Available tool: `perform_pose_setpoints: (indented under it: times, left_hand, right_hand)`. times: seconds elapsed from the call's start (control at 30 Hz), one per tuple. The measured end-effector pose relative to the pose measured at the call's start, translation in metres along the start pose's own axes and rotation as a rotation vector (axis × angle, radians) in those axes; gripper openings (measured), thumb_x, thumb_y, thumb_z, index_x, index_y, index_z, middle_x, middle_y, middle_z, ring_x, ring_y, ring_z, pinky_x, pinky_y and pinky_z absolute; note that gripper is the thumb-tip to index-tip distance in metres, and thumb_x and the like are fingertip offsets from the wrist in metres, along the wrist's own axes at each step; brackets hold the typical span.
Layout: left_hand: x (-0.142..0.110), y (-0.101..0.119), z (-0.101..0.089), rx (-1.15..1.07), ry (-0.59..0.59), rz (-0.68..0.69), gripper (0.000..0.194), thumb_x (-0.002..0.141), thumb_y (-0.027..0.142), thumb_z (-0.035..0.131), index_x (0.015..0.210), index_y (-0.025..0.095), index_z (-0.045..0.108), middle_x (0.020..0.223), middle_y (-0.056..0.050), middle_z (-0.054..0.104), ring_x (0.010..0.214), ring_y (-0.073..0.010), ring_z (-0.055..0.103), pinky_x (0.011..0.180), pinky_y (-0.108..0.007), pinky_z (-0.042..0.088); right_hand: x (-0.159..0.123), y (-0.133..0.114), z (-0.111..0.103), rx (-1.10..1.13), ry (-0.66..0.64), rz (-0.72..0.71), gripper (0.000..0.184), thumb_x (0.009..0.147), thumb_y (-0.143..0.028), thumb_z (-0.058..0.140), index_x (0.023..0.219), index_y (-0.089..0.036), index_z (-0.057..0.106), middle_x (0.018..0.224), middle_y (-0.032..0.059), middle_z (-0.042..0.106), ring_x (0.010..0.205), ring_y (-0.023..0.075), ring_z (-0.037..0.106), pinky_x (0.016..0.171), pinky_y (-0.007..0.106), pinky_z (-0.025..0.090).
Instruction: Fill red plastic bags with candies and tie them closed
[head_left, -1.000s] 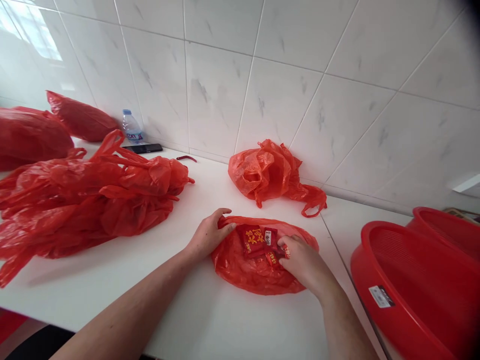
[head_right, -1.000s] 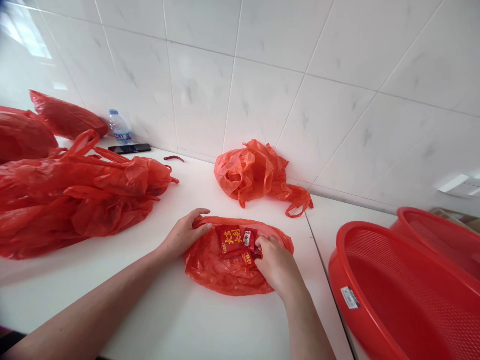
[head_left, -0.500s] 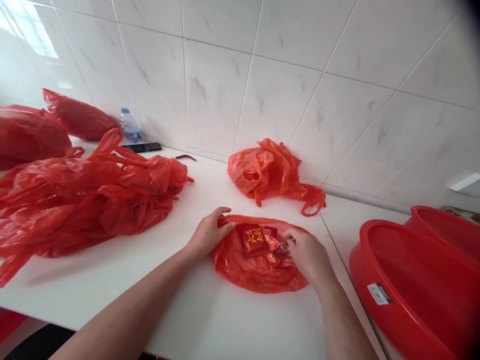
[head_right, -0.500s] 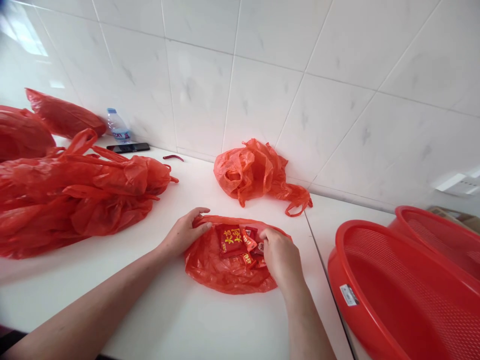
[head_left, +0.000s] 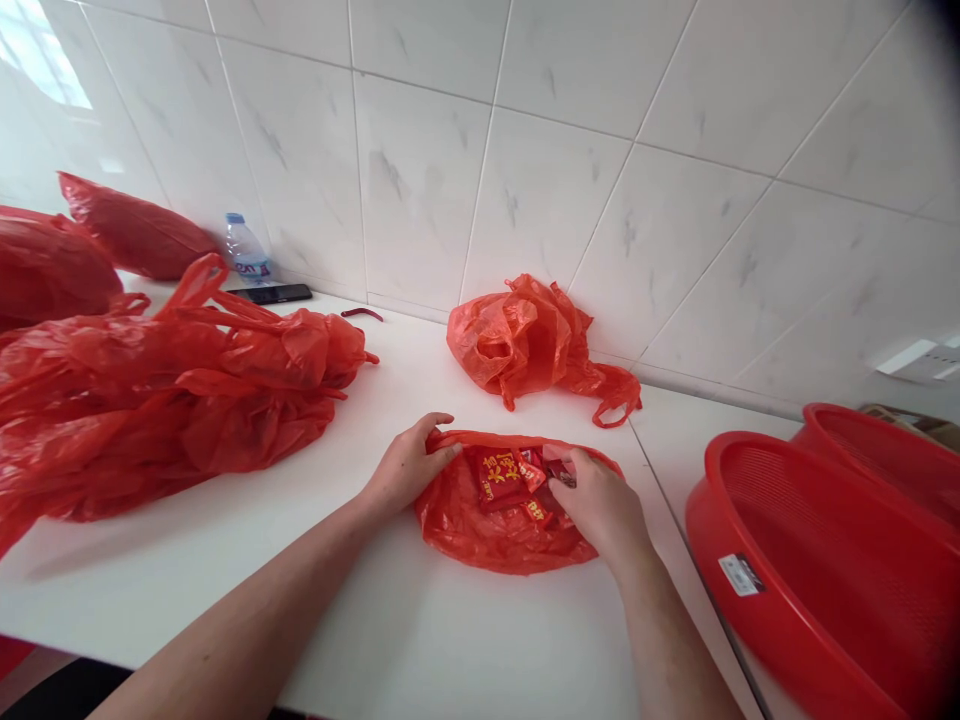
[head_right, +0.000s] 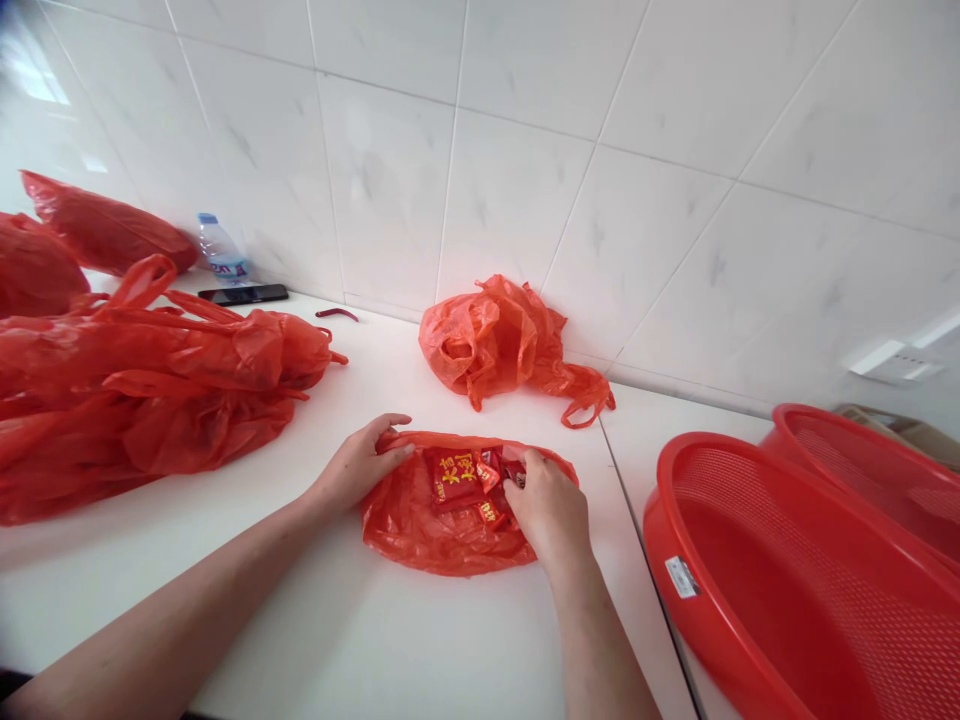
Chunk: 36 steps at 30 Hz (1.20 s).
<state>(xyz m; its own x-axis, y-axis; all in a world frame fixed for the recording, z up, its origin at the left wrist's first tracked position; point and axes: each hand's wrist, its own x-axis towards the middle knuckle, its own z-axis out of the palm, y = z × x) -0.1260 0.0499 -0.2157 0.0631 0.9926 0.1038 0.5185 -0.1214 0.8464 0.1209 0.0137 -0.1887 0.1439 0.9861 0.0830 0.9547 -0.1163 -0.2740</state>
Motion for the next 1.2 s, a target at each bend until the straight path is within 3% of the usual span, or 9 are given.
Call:
perform_pose_setpoints:
  times: [0.2, 0.37, 0.47, 0.57, 0.87, 1.03, 1.2]
  left_hand:
    - [0.001, -0.002, 0.0, 0.003, -0.007, 0.021, 0.043, 0.079, 0.044, 0.052, 0.118, 0.027, 0.053, 0.092, -0.001, 0.065, 0.084, -0.0188, 0.063, 0.078, -0.031, 0.049]
    - [0.001, -0.003, 0.001, -0.008, -0.002, 0.03, 0.043, 0.079, 0.043, 0.052, 0.119, 0.026, 0.054, 0.092, -0.002, 0.065, 0.084, -0.0189, 0.063, 0.077, -0.031, 0.049]
    - [0.001, -0.003, 0.001, -0.012, 0.002, 0.03, 0.044, 0.079, 0.043, 0.052, 0.119, 0.025, 0.054, 0.091, -0.002, 0.065, 0.084, -0.019, 0.063, 0.077, -0.031, 0.049]
    - [0.001, -0.003, 0.001, -0.014, -0.003, 0.028, 0.043, 0.079, 0.043, 0.052, 0.118, 0.025, 0.054, 0.092, -0.002, 0.066, 0.084, -0.0189, 0.063, 0.077, -0.031, 0.05]
    - [0.0, -0.001, 0.001, -0.023, 0.014, 0.029, 0.043, 0.08, 0.041, 0.052, 0.119, 0.026, 0.054, 0.091, -0.002, 0.065, 0.082, -0.0184, 0.063, 0.074, -0.03, 0.05]
    - [-0.001, 0.002, 0.0, -0.027, 0.032, 0.016, 0.043, 0.079, 0.04, 0.052, 0.119, 0.025, 0.054, 0.087, -0.001, 0.065, 0.078, -0.017, 0.061, 0.072, -0.029, 0.05]
    - [-0.002, 0.001, 0.0, -0.053, 0.016, 0.02, 0.042, 0.08, 0.039, 0.051, 0.12, 0.026, 0.053, 0.089, -0.001, 0.065, 0.08, -0.0169, 0.062, 0.074, -0.029, 0.05]
  right_hand:
    - [0.003, 0.001, 0.005, 0.049, 0.093, 0.006, 0.022, 0.082, -0.034, 0.049, 0.101, -0.026, 0.054, 0.105, 0.0025, 0.063, 0.092, 0.018, 0.06, 0.065, 0.027, 0.041]
    - [-0.001, 0.002, -0.004, -0.047, -0.007, 0.004, 0.008, 0.08, -0.031, 0.049, 0.081, -0.025, 0.054, 0.085, -0.0013, 0.065, 0.074, 0.017, 0.059, 0.056, 0.027, 0.035]
    - [-0.006, -0.002, -0.009, -0.05, -0.116, -0.019, 0.015, 0.072, -0.038, 0.058, 0.074, -0.024, 0.053, 0.077, -0.0025, 0.063, 0.062, 0.0158, 0.057, 0.051, 0.027, 0.032]
    - [-0.008, -0.008, -0.007, 0.014, -0.163, -0.079, 0.022, 0.064, -0.04, 0.065, 0.073, -0.024, 0.053, 0.078, -0.0015, 0.063, 0.064, 0.017, 0.058, 0.051, 0.027, 0.034]
    - [-0.006, -0.019, 0.013, 0.075, -0.073, -0.184, 0.003, 0.071, -0.026, 0.056, 0.069, -0.024, 0.054, 0.069, -0.0033, 0.063, 0.061, 0.0146, 0.057, 0.052, 0.026, 0.036]
    - [-0.001, -0.014, 0.015, 0.177, 0.116, -0.163, 0.008, 0.079, -0.03, 0.052, 0.081, -0.026, 0.059, 0.085, -0.0024, 0.066, 0.079, 0.0166, 0.061, 0.063, 0.029, 0.045]
    - [-0.006, -0.022, 0.025, 0.294, 0.072, -0.298, 0.032, 0.076, -0.041, 0.062, 0.103, -0.025, 0.061, 0.104, 0.0021, 0.066, 0.094, 0.0204, 0.06, 0.08, 0.035, 0.049]
